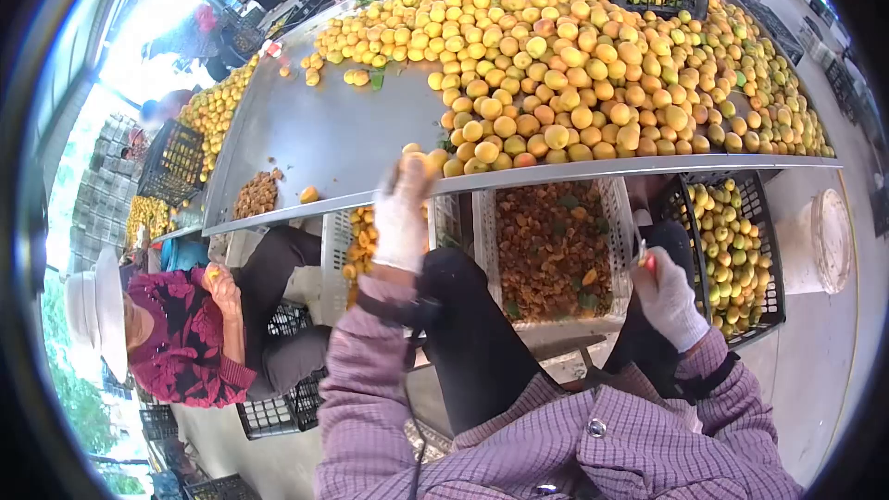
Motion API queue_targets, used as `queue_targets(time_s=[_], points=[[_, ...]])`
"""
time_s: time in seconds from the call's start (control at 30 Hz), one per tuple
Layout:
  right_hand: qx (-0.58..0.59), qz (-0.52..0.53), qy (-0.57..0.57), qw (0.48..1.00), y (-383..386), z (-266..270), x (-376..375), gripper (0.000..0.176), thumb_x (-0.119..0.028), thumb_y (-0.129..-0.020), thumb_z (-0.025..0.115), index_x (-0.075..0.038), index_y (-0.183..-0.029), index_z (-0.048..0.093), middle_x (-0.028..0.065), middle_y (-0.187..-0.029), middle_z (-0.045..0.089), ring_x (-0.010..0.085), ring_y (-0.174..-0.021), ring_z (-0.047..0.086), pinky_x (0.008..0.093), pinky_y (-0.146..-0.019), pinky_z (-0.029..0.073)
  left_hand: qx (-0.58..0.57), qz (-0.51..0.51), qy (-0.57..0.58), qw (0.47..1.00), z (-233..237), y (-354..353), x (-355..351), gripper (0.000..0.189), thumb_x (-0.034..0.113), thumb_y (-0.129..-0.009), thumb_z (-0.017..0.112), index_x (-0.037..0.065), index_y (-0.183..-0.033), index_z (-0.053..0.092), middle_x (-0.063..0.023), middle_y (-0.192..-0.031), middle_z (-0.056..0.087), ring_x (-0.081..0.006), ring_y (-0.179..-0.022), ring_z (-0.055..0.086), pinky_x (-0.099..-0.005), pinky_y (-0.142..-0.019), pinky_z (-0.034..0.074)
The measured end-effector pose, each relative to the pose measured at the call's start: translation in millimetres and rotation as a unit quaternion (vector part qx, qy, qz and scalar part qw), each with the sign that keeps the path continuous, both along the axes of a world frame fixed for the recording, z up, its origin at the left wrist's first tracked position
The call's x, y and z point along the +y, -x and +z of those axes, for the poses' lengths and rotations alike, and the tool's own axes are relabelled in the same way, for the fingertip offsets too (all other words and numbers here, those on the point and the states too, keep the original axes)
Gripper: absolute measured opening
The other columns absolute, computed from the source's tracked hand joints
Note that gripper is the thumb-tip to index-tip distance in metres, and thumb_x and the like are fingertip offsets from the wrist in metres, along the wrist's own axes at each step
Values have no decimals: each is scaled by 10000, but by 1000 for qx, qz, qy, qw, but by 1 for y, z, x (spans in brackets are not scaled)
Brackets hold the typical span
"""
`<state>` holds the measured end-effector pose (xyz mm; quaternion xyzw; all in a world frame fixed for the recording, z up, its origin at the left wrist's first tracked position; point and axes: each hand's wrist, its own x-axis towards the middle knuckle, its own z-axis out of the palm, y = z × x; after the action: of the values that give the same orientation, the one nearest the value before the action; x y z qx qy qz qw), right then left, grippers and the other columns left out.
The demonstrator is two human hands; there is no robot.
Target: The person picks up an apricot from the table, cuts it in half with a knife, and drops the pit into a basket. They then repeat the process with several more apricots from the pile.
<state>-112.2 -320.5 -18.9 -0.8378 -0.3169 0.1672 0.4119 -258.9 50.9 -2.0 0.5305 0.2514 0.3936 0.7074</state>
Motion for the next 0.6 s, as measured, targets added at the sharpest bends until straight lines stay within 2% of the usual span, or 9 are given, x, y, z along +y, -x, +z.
queue_targets(time_s=[0.07,0.13,0.17,0.23,0.3,0.43,0.47,0.53,0.6], points=[[-42,-30,-45,998,-15,-10,8,112,-134,-989,615,-50,-1062,601,125,-774,636,235,-708,646,359,-696,508,203,89,-225,949,-7,11,67,321,251,-954,717,10,-1163,697,-100,-1012,728,-173,-944,670,-315,-863,529],[-51,-50,-40,997,-21,-14,11,111,-134,-986,616,-51,-1058,603,119,-784,645,236,-720,655,353,-707,511,424,168,-402,794,-38,27,145,416,347,-866,718,42,-1148,695,-205,-1039,730,-376,-1001,705,-453,-883,543],[-67,-50,-45,995,-21,-17,13,114,-137,-983,614,-50,-1055,601,119,-790,649,234,-725,660,350,-712,514,512,159,-443,719,-37,38,167,422,376,-859,688,54,-1131,690,-200,-1028,731,-405,-1003,690,-501,-885,535],[-72,-49,-41,995,-20,-18,14,122,-139,-975,607,-39,-1044,595,119,-811,660,236,-741,675,342,-720,519,626,180,-441,617,-55,61,211,340,338,-865,656,75,-1076,702,-190,-1010,733,-384,-983,700,-492,-884,534],[-102,-35,-61,992,-20,-18,14,121,-139,-979,601,-33,-1037,593,105,-804,651,230,-719,655,334,-709,511,705,197,-369,573,-52,76,223,293,326,-860,633,86,-982,750,-192,-999,743,-366,-1017,708,-464,-899,537],[-44,-53,-82,994,-24,-29,4,140,-165,-992,592,-27,-1014,585,72,-790,609,181,-691,604,314,-676,490,817,114,-323,464,-32,61,242,377,291,-827,642,78,-1113,763,-205,-1070,746,-351,-1065,709,-433,-929,542],[-22,-54,-89,994,-24,-33,2,145,-171,-995,589,-27,-1007,583,62,-787,599,165,-690,594,310,-668,485,821,111,-321,460,-34,53,242,377,291,-827,642,78,-1113,763,-205,-1070,746,-351,-1065,709,-433,-929,542],[-8,-54,-102,993,-25,-37,2,142,-168,-993,587,-27,-1003,581,50,-775,591,162,-677,589,308,-656,484,696,90,-397,591,-34,27,233,496,319,-805,654,49,-1217,710,-218,-1083,741,-355,-1078,704,-421,-940,539],[32,-59,-116,991,-25,-38,0,139,-162,-981,587,-23,-996,583,51,-755,606,179,-636,600,311,-627,490,536,-97,-285,789,-41,3,216,623,366,-771,679,25,-1292,646,-239,-1101,727,-374,-1080,693,-420,-943,534]])
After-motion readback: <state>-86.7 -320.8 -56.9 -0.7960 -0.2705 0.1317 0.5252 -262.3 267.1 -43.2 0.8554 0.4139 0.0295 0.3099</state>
